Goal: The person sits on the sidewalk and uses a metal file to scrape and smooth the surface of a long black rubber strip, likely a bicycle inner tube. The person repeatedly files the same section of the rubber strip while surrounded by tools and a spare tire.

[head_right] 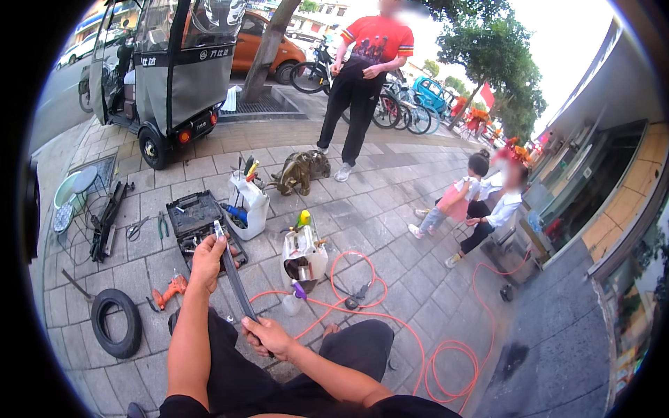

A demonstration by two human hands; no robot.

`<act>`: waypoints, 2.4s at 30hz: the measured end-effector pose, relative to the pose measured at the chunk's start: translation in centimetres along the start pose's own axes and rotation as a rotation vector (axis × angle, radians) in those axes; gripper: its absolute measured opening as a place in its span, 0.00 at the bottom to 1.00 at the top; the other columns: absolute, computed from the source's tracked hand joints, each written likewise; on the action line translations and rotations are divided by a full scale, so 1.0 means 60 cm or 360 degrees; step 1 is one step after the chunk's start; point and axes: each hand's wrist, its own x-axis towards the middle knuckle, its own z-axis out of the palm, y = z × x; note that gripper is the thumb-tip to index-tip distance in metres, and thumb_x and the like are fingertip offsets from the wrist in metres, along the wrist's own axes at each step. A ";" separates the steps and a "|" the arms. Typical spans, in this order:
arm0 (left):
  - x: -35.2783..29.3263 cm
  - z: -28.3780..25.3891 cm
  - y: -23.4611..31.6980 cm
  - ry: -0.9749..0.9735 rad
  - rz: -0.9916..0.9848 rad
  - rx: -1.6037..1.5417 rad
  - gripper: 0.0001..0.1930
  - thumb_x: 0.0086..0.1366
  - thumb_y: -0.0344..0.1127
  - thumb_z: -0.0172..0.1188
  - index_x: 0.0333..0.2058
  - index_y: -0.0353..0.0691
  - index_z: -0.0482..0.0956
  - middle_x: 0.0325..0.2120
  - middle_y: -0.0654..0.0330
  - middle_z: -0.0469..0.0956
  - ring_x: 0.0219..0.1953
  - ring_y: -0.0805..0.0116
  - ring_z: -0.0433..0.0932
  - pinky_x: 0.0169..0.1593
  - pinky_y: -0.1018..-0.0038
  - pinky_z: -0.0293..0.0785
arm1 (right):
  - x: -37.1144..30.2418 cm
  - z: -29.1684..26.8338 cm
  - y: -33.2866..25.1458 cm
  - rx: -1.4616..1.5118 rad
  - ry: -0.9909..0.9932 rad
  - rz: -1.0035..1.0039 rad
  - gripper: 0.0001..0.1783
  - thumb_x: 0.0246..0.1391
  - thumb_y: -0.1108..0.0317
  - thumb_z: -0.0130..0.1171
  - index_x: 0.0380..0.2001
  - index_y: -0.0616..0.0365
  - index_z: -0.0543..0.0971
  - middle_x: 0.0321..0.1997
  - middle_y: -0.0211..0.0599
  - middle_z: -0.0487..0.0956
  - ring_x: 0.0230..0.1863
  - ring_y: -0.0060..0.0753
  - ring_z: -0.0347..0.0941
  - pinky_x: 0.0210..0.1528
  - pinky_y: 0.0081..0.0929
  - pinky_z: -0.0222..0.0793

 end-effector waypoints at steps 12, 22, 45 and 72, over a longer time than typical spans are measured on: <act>-0.001 0.019 -0.002 -0.0161 0.0015 -0.0023 0.14 0.73 0.43 0.58 0.45 0.37 0.77 0.29 0.61 0.79 0.30 0.72 0.80 0.31 0.73 0.84 | 0.006 -0.016 0.013 -0.0035 0.0071 -0.0067 0.22 0.70 0.46 0.52 0.36 0.56 0.71 0.18 0.23 0.65 0.11 0.16 0.57 0.13 0.19 0.51; -0.017 0.030 0.001 -0.0137 -0.0044 -0.0005 0.14 0.73 0.41 0.59 0.45 0.34 0.77 0.29 0.58 0.80 0.25 0.70 0.80 0.30 0.73 0.83 | -0.005 -0.021 0.023 -0.0044 0.0070 -0.0079 0.20 0.72 0.49 0.51 0.37 0.57 0.73 0.20 0.26 0.67 0.13 0.18 0.57 0.16 0.20 0.53; -0.020 0.025 0.006 -0.0173 0.0011 0.0019 0.12 0.72 0.41 0.61 0.41 0.36 0.77 0.29 0.58 0.82 0.26 0.72 0.81 0.30 0.73 0.83 | -0.003 -0.022 0.036 0.0009 0.0050 -0.0081 0.20 0.71 0.50 0.53 0.37 0.58 0.74 0.21 0.28 0.68 0.13 0.18 0.58 0.16 0.20 0.54; -0.013 0.024 -0.002 -0.0206 0.0012 0.0077 0.14 0.73 0.42 0.60 0.44 0.35 0.77 0.29 0.57 0.82 0.26 0.71 0.81 0.30 0.74 0.83 | -0.005 -0.020 0.035 0.0034 0.0064 -0.0058 0.22 0.70 0.48 0.54 0.36 0.60 0.73 0.21 0.28 0.68 0.13 0.19 0.59 0.16 0.21 0.55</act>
